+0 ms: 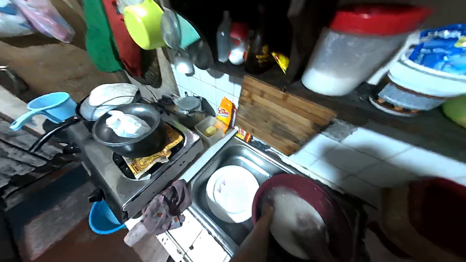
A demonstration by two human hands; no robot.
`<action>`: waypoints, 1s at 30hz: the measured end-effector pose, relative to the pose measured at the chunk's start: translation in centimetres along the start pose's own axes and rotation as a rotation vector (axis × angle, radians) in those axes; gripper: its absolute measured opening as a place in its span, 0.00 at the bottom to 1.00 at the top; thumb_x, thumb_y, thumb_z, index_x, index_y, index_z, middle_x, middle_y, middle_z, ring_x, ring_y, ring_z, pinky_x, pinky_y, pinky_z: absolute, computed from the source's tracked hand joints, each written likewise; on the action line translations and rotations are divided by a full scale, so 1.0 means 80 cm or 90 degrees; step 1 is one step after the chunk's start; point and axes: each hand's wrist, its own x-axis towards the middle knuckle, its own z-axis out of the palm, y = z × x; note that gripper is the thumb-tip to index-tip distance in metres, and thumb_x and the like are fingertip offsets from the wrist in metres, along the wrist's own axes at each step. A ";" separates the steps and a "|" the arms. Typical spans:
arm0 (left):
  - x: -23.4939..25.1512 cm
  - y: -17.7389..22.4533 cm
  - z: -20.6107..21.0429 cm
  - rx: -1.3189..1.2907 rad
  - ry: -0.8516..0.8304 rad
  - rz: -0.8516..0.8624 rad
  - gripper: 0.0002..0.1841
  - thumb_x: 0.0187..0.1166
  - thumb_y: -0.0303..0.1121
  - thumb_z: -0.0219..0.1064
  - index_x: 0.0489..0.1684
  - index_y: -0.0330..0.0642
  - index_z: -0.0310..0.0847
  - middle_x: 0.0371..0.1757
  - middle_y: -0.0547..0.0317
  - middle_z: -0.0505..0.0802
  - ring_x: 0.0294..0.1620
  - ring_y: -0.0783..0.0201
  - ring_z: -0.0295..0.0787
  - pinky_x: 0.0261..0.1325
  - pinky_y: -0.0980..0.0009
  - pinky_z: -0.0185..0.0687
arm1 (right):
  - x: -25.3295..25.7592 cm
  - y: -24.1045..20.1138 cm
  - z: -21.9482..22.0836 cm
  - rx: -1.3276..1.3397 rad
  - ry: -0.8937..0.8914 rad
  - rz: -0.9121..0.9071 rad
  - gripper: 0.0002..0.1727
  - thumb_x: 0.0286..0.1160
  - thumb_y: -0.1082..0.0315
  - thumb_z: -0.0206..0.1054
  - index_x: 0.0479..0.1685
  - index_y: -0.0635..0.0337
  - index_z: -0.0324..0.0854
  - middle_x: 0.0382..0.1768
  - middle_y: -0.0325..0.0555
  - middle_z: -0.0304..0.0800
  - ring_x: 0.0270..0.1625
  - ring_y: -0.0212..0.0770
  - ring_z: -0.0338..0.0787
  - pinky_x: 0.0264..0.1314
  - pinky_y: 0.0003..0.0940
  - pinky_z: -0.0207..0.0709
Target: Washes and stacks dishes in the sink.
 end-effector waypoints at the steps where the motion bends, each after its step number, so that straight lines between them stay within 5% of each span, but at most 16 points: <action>1: 0.004 0.000 0.001 -0.017 0.013 0.005 0.24 0.92 0.32 0.53 0.79 0.21 0.68 0.79 0.26 0.77 0.83 0.39 0.70 0.87 0.50 0.60 | 0.029 0.010 0.029 0.019 0.056 0.027 0.39 0.86 0.45 0.58 0.84 0.70 0.68 0.84 0.71 0.67 0.88 0.70 0.62 0.90 0.69 0.48; 5: -0.002 0.019 -0.005 0.091 0.011 -0.011 0.24 0.93 0.32 0.52 0.80 0.23 0.68 0.79 0.30 0.78 0.84 0.42 0.71 0.87 0.53 0.62 | 0.087 -0.032 0.081 0.140 -0.036 0.075 0.28 0.94 0.64 0.49 0.87 0.73 0.61 0.87 0.71 0.60 0.92 0.68 0.56 0.94 0.57 0.44; 7: -0.005 0.021 -0.006 0.130 -0.025 -0.023 0.23 0.92 0.28 0.52 0.80 0.19 0.66 0.80 0.26 0.75 0.85 0.40 0.68 0.88 0.53 0.59 | 0.094 -0.064 0.097 0.146 0.039 -0.001 0.31 0.89 0.60 0.55 0.84 0.71 0.67 0.84 0.68 0.68 0.89 0.64 0.63 0.93 0.57 0.49; 9: -0.003 0.013 -0.008 0.185 -0.057 0.005 0.24 0.93 0.29 0.51 0.82 0.20 0.64 0.82 0.27 0.73 0.87 0.41 0.66 0.89 0.54 0.57 | 0.075 -0.071 0.091 0.158 0.015 -0.075 0.34 0.92 0.58 0.50 0.91 0.70 0.55 0.91 0.67 0.54 0.95 0.65 0.48 0.94 0.67 0.29; 11: 0.002 -0.008 -0.007 0.117 -0.050 0.019 0.25 0.95 0.32 0.48 0.85 0.23 0.61 0.85 0.30 0.71 0.88 0.44 0.65 0.90 0.56 0.57 | 0.041 -0.038 0.089 0.098 -0.037 -0.116 0.37 0.94 0.47 0.41 0.97 0.57 0.45 0.96 0.57 0.42 0.97 0.64 0.36 0.90 0.77 0.22; 13: 0.017 -0.015 -0.001 0.011 -0.007 -0.002 0.24 0.95 0.34 0.48 0.82 0.24 0.65 0.82 0.30 0.75 0.84 0.45 0.70 0.86 0.55 0.63 | 0.024 0.012 0.084 0.076 0.004 -0.092 0.39 0.91 0.39 0.44 0.95 0.51 0.54 0.93 0.61 0.51 0.95 0.69 0.44 0.86 0.83 0.26; 16: 0.006 0.007 -0.001 -0.014 -0.006 -0.020 0.23 0.95 0.30 0.48 0.81 0.22 0.65 0.81 0.29 0.74 0.83 0.46 0.70 0.85 0.57 0.63 | 0.044 0.053 0.060 0.099 0.062 0.017 0.45 0.86 0.38 0.51 0.91 0.67 0.58 0.92 0.67 0.52 0.95 0.67 0.44 0.93 0.69 0.32; 19: 0.017 0.012 -0.001 -0.022 0.012 -0.017 0.21 0.92 0.26 0.53 0.77 0.19 0.68 0.77 0.26 0.78 0.79 0.44 0.74 0.83 0.56 0.66 | 0.084 0.013 0.052 0.149 -0.006 0.081 0.37 0.94 0.52 0.48 0.91 0.72 0.53 0.91 0.71 0.50 0.94 0.69 0.46 0.95 0.62 0.36; 22: 0.016 0.015 0.000 0.044 -0.015 -0.023 0.21 0.90 0.24 0.55 0.78 0.20 0.67 0.77 0.27 0.78 0.79 0.45 0.74 0.82 0.57 0.68 | 0.100 -0.038 0.100 0.270 0.147 -0.006 0.28 0.89 0.59 0.56 0.74 0.77 0.75 0.75 0.76 0.76 0.83 0.71 0.70 0.90 0.58 0.54; 25: -0.012 0.035 -0.012 0.245 -0.094 -0.020 0.24 0.91 0.28 0.56 0.81 0.21 0.64 0.82 0.28 0.73 0.86 0.44 0.67 0.88 0.58 0.60 | 0.048 -0.077 0.059 0.247 -0.071 -0.061 0.31 0.94 0.60 0.47 0.90 0.71 0.56 0.90 0.68 0.55 0.94 0.65 0.50 0.95 0.60 0.36; 27: -0.045 0.037 -0.023 0.189 -0.092 -0.004 0.24 0.95 0.29 0.47 0.85 0.21 0.59 0.86 0.29 0.69 0.88 0.46 0.64 0.89 0.60 0.58 | 0.014 -0.061 0.071 0.188 -0.090 -0.120 0.37 0.94 0.53 0.45 0.96 0.63 0.43 0.95 0.60 0.42 0.97 0.61 0.38 0.94 0.68 0.23; 28: -0.053 0.038 -0.027 0.126 -0.083 0.002 0.24 0.95 0.29 0.45 0.85 0.22 0.58 0.85 0.30 0.70 0.87 0.49 0.66 0.88 0.62 0.60 | -0.004 -0.049 0.072 0.156 -0.089 -0.154 0.36 0.94 0.54 0.47 0.96 0.61 0.44 0.95 0.58 0.44 0.97 0.60 0.41 0.93 0.70 0.26; 30: -0.052 0.061 -0.029 0.106 -0.096 -0.093 0.23 0.95 0.28 0.45 0.86 0.26 0.60 0.86 0.37 0.71 0.86 0.53 0.68 0.87 0.62 0.61 | -0.042 -0.024 0.058 0.078 -0.030 -0.213 0.29 0.92 0.65 0.52 0.91 0.58 0.60 0.90 0.56 0.63 0.91 0.60 0.62 0.89 0.66 0.53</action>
